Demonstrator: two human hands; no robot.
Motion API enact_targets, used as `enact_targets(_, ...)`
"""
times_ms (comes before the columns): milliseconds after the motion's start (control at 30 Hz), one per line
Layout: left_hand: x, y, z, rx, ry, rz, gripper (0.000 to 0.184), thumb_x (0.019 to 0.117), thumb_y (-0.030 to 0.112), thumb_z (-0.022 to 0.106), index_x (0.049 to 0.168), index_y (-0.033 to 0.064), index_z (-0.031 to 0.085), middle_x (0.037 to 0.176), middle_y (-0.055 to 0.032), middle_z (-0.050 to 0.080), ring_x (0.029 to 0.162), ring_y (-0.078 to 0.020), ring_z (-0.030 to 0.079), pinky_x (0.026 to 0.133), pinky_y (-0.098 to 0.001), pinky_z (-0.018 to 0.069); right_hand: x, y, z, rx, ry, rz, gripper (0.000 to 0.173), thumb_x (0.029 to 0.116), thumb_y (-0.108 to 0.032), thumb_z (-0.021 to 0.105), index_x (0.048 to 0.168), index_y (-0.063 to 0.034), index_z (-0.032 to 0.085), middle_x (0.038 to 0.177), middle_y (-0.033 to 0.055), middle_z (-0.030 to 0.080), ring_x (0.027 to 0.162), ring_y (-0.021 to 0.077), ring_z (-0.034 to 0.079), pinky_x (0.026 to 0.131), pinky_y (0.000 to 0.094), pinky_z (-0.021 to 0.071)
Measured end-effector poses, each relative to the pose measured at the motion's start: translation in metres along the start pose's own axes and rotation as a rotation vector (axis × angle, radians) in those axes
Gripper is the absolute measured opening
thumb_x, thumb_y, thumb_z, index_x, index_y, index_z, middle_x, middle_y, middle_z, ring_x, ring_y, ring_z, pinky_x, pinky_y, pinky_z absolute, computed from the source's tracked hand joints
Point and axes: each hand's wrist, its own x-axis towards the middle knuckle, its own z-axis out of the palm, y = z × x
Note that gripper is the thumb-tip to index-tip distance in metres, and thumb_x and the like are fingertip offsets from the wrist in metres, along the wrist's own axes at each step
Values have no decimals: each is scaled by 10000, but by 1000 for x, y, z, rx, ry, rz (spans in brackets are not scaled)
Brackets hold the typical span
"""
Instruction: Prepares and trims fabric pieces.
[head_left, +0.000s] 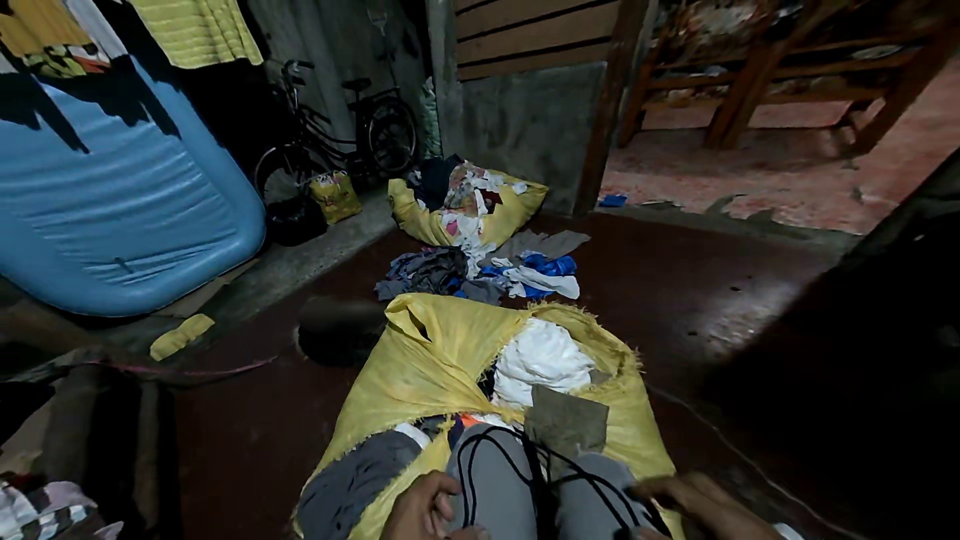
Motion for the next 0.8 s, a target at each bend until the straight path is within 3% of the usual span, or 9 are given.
enact_targets(67, 13, -9, 10, 94, 43, 9, 530, 782, 404, 866, 1139, 71, 660, 855, -40, 650, 685, -156, 620, 619, -362, 562, 26, 8, 21, -118, -1, 29, 713, 806, -511, 829, 1320, -50, 651, 1301, 300, 561, 1068, 454, 631, 853, 648, 537)
enact_targets(133, 20, -18, 15, 108, 58, 10, 501, 771, 393, 866, 1111, 93, 652, 818, -17, 642, 661, -143, 617, 594, -353, 560, 45, 16, 39, -214, 4, 68, 714, 755, -501, 861, 1294, -75, 666, 1338, 300, 536, 1074, 470, 631, 816, 667, 542)
enact_targets(200, 24, -24, 14, 26, 55, 20, 371, 808, 288, 839, 1064, 87, 662, 787, -4, 656, 654, -122, 626, 591, -326, 558, 57, 26, 50, -219, 37, 50, 554, 786, -431, 838, 1228, -127, 700, 1283, 279, 565, 1004, 446, 651, 761, 653, 553)
enact_targets(333, 26, -29, 13, -125, 76, -15, 178, 802, 104, 768, 944, 73, 666, 741, -4, 642, 637, -120, 614, 584, -323, 539, 72, 48, 64, -179, 145, 5, 156, 846, -280, 734, 962, -175, 728, 1085, 174, 622, 854, 335, 666, 638, 587, 557)
enact_targets(467, 29, -32, 17, -90, 163, 64, 169, 785, 65, 750, 934, 84, 674, 800, 2, 650, 647, -98, 601, 572, -289, 535, 65, 51, 63, -103, 272, -37, 179, 933, -250, 655, 1023, -101, 695, 984, 136, 664, 841, 308, 675, 689, 558, 565)
enact_targets(567, 30, -31, 18, -47, 188, 145, 145, 813, 40, 717, 950, 82, 702, 848, -12, 651, 678, -95, 603, 582, -270, 529, 50, 39, 55, 29, 360, -49, 227, 979, -272, 668, 1080, -71, 702, 905, 104, 704, 782, 261, 687, 698, 517, 575)
enact_targets(667, 35, -35, 19, -9, 158, 232, 189, 804, -13, 670, 945, 105, 712, 979, -19, 664, 807, -96, 644, 646, -264, 570, 39, 36, 54, 53, 451, -55, 221, 979, -250, 668, 1093, -63, 698, 867, 85, 698, 718, 224, 670, 646, 465, 571)
enact_targets(733, 39, -37, 19, 17, 120, 300, 212, 809, -47, 634, 920, 115, 715, 1088, -22, 676, 979, -117, 666, 751, -290, 604, 34, 32, 54, 39, 495, -70, 201, 971, -198, 665, 1082, -31, 676, 861, 110, 688, 710, 245, 667, 625, 474, 567)
enact_targets(800, 41, -41, 20, 51, 112, 351, 219, 816, -60, 621, 884, 116, 733, 1151, -26, 674, 1062, -127, 655, 841, -305, 598, 28, 22, 52, 46, 515, -69, 196, 962, -136, 648, 1090, 12, 652, 869, 153, 671, 711, 275, 656, 624, 487, 556)
